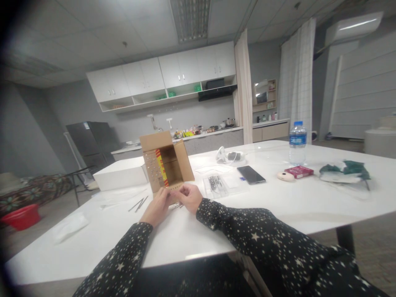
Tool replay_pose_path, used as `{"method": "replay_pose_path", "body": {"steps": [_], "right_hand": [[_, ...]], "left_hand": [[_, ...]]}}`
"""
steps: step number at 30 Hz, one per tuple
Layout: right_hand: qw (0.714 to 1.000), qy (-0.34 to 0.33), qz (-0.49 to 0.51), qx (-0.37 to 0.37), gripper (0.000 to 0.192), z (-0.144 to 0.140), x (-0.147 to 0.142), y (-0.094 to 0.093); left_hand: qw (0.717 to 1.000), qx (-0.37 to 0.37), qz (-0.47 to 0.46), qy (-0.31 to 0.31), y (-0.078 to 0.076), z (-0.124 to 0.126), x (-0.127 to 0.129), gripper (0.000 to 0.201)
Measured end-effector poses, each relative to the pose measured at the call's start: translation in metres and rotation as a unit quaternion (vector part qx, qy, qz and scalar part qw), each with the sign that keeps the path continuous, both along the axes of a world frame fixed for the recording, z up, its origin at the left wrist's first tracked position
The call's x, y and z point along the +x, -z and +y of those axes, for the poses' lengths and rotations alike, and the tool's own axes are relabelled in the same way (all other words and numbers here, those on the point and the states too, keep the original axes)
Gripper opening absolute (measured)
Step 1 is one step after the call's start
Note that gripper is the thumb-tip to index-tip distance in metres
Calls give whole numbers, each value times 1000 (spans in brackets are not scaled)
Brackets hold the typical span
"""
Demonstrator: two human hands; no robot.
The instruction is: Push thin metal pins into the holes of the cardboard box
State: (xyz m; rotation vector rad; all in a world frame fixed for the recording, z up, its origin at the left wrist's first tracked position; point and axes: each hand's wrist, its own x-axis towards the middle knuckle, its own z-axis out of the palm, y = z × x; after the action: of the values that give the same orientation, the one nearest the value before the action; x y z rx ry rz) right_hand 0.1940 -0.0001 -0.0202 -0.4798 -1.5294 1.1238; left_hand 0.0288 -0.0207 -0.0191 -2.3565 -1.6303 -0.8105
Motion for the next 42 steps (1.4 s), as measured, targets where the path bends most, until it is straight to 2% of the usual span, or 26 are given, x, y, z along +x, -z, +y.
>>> {"method": "replay_pose_path", "body": {"steps": [8,14,16,19,22,29,33,42], "right_hand": [[999,20,-4,30,33,-1,2,-2],[990,7,-129,62,38,-2,4,3],[976,12,-193,99,35,-1,6,6],[942,28,-293,164,29,0,9,9],[909,41,-378,173,23,1,10,10],[860,105,-448,221,24,7,14,14],[850,127,-454,234,20,14,17,18],[844,89,-475,233,16,16,20,20]], "left_hand": [[999,34,-11,9,-1,-1,0,22],[997,68,-21,-6,-5,-2,0,20],[996,82,-33,-10,-6,-1,0,20],[993,102,-54,-14,-5,1,-1,20],[990,110,-86,-23,-5,4,-2,21],[979,140,-137,-59,-7,7,-5,23],[973,155,-154,-77,-4,10,-9,22],[971,158,-156,-91,-1,15,-14,23]]}}
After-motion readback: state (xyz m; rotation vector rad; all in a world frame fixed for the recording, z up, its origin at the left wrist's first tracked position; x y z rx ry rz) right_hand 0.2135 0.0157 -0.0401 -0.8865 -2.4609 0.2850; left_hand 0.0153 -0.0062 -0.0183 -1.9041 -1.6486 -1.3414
